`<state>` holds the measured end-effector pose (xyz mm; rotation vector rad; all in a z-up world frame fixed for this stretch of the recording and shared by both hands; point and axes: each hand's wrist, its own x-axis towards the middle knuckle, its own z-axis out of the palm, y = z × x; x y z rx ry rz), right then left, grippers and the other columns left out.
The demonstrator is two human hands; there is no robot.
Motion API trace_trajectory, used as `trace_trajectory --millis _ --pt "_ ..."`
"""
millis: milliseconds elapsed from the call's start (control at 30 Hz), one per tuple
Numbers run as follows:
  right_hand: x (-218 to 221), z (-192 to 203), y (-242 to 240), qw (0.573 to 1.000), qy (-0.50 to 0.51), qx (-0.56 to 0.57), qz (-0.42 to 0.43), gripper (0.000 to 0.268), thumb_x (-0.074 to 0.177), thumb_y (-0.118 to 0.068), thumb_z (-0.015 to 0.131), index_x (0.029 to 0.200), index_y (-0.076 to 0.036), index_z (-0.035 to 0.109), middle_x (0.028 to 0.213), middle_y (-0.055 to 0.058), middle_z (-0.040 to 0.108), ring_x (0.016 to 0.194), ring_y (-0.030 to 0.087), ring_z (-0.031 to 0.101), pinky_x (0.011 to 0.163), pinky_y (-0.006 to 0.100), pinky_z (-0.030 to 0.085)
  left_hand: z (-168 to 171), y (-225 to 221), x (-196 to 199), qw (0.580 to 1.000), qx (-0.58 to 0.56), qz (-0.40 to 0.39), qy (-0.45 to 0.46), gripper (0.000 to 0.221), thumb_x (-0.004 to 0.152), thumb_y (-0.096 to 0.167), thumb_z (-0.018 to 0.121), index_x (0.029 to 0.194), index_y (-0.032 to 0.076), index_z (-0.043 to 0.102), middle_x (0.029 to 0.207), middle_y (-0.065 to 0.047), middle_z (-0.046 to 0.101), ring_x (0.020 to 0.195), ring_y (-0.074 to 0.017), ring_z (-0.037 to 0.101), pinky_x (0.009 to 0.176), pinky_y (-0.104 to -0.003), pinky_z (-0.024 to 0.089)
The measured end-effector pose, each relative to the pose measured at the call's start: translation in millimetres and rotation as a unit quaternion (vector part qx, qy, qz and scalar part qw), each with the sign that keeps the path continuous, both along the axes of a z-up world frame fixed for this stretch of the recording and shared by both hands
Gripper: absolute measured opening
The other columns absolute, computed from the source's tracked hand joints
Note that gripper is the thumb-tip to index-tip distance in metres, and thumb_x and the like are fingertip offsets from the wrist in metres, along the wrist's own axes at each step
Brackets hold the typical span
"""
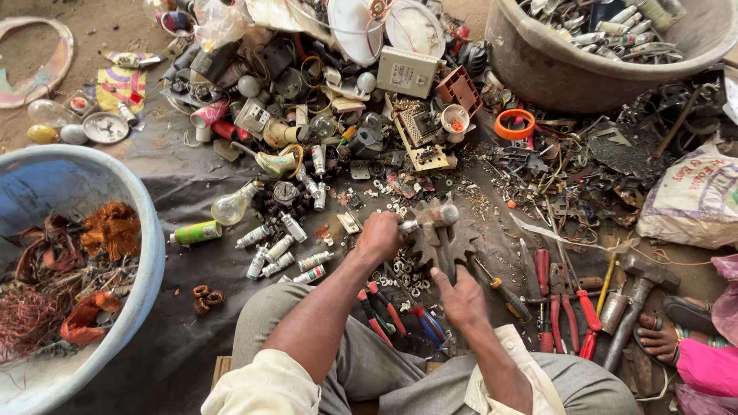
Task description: The person dismantles spark plugs and a metal gear using a hammer and a punch. They strike the objects to separate their components and sort the resulting pieces into piles among other recycling materials.
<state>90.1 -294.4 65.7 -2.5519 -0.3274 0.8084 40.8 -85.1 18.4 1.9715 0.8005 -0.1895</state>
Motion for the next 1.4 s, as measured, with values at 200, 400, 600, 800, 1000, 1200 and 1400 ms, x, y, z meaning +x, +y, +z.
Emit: trace_trajectory --millis 200,400,600,800,1000,1200,1400 --pt "-5.1 36.1 -9.7 0.933 0.01 0.36 -0.023 0.045 0.1 -0.045 0.062 0.122 -0.006 0.065 0.07 0.003 0.059 0.052 0.016 0.056 0.042 0.036 0.05 22.9 -1.3 -4.7 0.999 0.016 0.004 -0.029 0.025 0.093 0.005 0.061 0.109 0.01 0.079 0.098 -0.02 0.076 0.083 -0.0316 0.073 0.078 -0.047 0.058" --pt "0.4 90.6 -20.7 0.656 -0.159 0.73 0.103 0.034 0.1 -0.047 0.059 0.113 -0.015 0.06 0.084 0.0 0.064 0.068 0.008 0.061 0.059 0.024 0.056 24.2 -1.0 -5.4 0.999 0.031 -0.003 -0.017 0.027 0.091 0.004 0.059 0.108 0.01 0.078 0.098 -0.02 0.075 0.086 -0.0343 0.073 0.082 -0.05 0.057" --pt "-4.2 0.8 -9.9 0.997 -0.068 0.007 0.035 0.046 0.107 -0.05 0.058 0.093 -0.006 0.063 0.069 0.007 0.059 0.064 0.018 0.055 0.058 0.032 0.043 -12.1 -4.5 1.7 0.995 0.086 -0.04 -0.02 0.023 0.086 0.002 0.06 0.1 0.006 0.078 0.097 -0.021 0.075 0.088 -0.0352 0.074 0.082 -0.049 0.058" --pt "-3.9 61.1 -18.8 0.919 -0.086 0.384 0.0 0.036 0.103 -0.042 0.057 0.107 -0.007 0.063 0.074 0.01 0.059 0.064 0.018 0.057 0.055 0.035 0.05 6.7 4.1 2.7 0.997 0.065 -0.01 -0.041 0.023 0.086 0.009 0.065 0.105 0.011 0.078 0.102 -0.02 0.075 0.095 -0.0392 0.071 0.086 -0.05 0.056" --pt "8.7 61.9 -25.5 0.76 -0.148 0.623 0.111 0.039 0.112 -0.044 0.051 0.113 -0.007 0.061 0.074 0.01 0.062 0.062 0.016 0.061 0.057 0.031 0.054 24.9 3.8 -1.7 1.0 0.012 -0.001 -0.005 0.024 0.089 0.009 0.062 0.107 0.013 0.078 0.105 -0.019 0.074 0.095 -0.0373 0.072 0.088 -0.05 0.055" --pt "9.2 -4.0 -15.7 0.998 -0.029 0.053 -0.027 0.042 0.106 -0.047 0.054 0.104 -0.005 0.059 0.069 0.006 0.058 0.052 0.015 0.055 0.046 0.031 0.049 -12.3 6.2 8.6 0.996 0.078 -0.014 -0.05 0.021 0.088 0.009 0.065 0.102 0.009 0.08 0.103 -0.023 0.075 0.095 -0.0402 0.071 0.087 -0.05 0.057" --pt "13.1 44.5 -27.3 0.917 0.035 0.386 -0.098 0.042 0.098 -0.047 0.058 0.096 -0.005 0.06 0.064 0.003 0.056 0.043 0.013 0.052 0.036 0.03 0.044 6.6 6.1 -0.9 0.999 0.03 0.003 -0.012 0.022 0.09 0.013 0.064 0.108 0.012 0.076 0.104 -0.018 0.076 0.092 -0.0353 0.074 0.087 -0.048 0.057"
